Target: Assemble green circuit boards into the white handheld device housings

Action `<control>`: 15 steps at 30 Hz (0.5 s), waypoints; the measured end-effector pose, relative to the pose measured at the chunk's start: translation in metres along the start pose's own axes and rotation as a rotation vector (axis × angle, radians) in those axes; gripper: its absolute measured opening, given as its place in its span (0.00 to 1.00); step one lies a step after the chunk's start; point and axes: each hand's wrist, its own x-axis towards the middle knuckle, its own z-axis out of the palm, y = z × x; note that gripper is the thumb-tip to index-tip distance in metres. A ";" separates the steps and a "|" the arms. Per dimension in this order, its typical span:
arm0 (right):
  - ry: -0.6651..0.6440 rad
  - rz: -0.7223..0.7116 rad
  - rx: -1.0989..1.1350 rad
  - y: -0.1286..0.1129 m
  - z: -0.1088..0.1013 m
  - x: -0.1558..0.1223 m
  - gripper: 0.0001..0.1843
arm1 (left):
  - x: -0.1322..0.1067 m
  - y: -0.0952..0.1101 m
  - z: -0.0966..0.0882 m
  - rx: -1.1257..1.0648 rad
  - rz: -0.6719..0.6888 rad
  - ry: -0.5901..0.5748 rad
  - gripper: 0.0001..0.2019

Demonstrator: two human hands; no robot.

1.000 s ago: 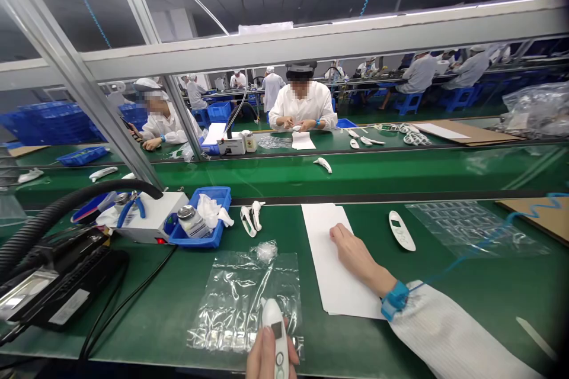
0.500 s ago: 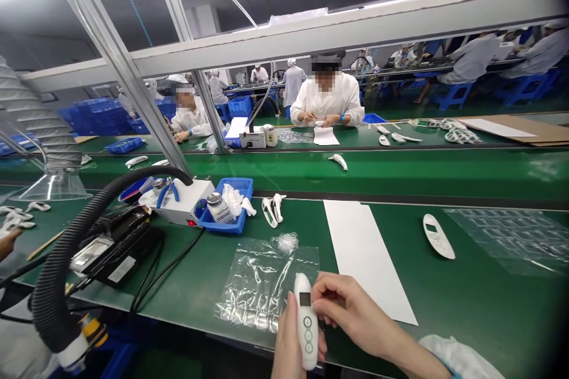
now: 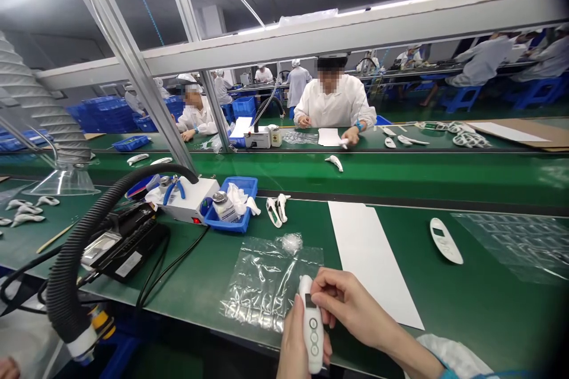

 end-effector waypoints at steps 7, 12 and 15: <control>-0.016 0.006 0.012 0.005 -0.002 0.000 0.10 | -0.001 0.002 0.001 0.007 -0.013 0.007 0.31; 0.018 0.010 -0.026 0.006 0.000 -0.002 0.11 | -0.007 0.005 0.003 0.055 -0.003 0.016 0.31; 0.063 0.043 -0.037 0.010 0.003 -0.002 0.11 | -0.012 0.007 0.005 0.100 -0.006 0.072 0.32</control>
